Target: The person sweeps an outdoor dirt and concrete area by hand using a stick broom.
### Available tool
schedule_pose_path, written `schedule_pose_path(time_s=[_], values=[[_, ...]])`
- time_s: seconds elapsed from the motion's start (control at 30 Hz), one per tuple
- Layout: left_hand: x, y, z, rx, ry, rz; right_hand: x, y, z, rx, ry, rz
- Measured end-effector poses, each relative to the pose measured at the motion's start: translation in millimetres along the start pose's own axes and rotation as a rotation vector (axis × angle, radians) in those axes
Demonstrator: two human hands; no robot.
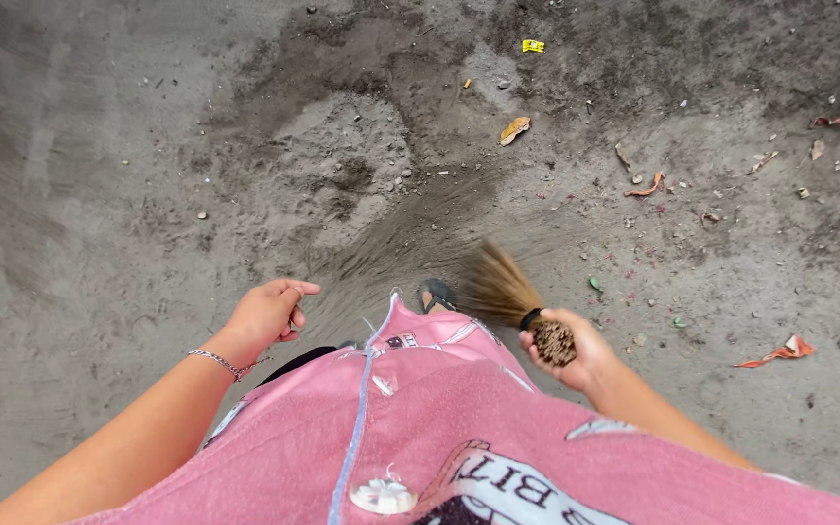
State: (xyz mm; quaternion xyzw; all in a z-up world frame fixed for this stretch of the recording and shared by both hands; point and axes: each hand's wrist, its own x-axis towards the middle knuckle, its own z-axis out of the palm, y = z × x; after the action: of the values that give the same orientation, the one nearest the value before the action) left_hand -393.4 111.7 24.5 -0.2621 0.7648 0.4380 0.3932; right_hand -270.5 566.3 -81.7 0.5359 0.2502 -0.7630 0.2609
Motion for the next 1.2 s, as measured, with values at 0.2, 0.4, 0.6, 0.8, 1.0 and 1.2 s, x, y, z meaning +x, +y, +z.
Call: schedule_pose_path(time_s=[0.2,0.4,0.6,0.8,1.0,1.2], values=[[1.6,-2.7,-3.7,-0.027,0.0,0.021,-34.2,-2.0,-12.3,-0.183,0.104,-0.262],[6.5,-1.6,6.3,-0.024,-0.014,-0.008,-57.5,4.2,-64.9,-0.027,-0.201,-0.043],[7.0,16.0,3.0,0.03,-0.02,0.061,-22.7,-29.3,-65.8,-0.117,0.169,0.058],[9.6,11.8,0.9,-0.034,0.01,0.048,-36.5,-81.1,-41.0,-0.209,0.219,-0.292],[27.1,13.4,27.8,-0.109,-0.043,0.035,-99.3,-66.5,36.6,-0.149,-0.025,-0.244],[38.4,46.7,40.1,-0.323,-0.306,-0.022,-106.2,-53.6,163.0,-1.576,-0.076,-0.751]])
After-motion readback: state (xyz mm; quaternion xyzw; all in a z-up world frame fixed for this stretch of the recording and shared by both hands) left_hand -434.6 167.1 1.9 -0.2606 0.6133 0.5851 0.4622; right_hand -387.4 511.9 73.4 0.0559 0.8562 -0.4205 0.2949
